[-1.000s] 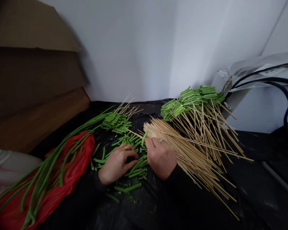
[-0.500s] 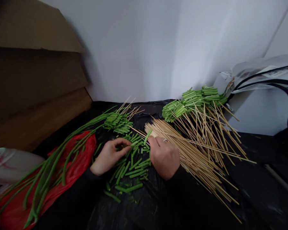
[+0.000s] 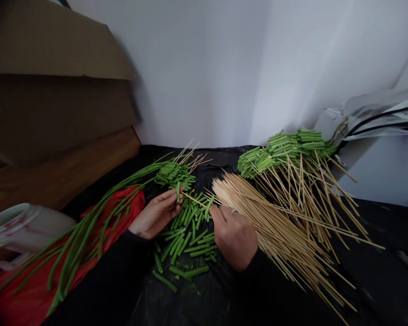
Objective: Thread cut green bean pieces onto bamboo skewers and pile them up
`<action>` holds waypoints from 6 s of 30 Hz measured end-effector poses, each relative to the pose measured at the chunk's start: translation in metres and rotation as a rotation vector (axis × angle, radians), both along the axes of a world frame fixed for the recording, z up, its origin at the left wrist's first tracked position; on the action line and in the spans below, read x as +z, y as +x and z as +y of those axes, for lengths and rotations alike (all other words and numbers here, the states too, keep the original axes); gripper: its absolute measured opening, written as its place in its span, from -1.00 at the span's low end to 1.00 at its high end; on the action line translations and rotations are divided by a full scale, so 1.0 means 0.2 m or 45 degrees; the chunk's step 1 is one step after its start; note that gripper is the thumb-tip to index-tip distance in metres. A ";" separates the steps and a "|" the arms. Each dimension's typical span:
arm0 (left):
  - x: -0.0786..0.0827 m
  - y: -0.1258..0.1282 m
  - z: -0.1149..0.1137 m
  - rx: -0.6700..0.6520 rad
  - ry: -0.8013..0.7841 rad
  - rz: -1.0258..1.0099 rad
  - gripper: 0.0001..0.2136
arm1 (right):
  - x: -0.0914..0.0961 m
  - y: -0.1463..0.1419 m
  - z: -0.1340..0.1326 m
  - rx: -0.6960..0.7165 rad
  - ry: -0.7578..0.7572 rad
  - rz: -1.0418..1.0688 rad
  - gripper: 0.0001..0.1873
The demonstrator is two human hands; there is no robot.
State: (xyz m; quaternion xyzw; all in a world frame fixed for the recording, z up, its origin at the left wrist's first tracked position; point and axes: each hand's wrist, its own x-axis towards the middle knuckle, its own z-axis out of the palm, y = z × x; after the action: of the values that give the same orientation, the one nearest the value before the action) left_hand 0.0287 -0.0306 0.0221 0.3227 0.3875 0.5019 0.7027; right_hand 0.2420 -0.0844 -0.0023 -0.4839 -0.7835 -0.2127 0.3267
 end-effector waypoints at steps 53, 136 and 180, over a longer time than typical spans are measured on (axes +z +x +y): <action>-0.04 0.03 0.00 0.262 0.134 0.111 -0.77 | 0.01 0.00 -0.01 -0.009 -0.068 -0.027 -0.75; -0.04 0.17 -0.11 -0.074 0.034 0.144 -0.79 | -0.02 -0.10 -0.05 0.044 -0.096 0.127 -0.77; -0.07 0.04 -0.09 -0.179 1.147 2.146 -0.92 | -0.01 0.01 0.00 -0.043 -0.044 0.032 -0.75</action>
State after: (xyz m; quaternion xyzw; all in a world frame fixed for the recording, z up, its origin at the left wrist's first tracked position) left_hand 0.0368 -0.0488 0.0084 0.8402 0.5161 0.1635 0.0313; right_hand 0.2431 -0.0846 -0.0042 -0.5051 -0.7747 -0.1987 0.3244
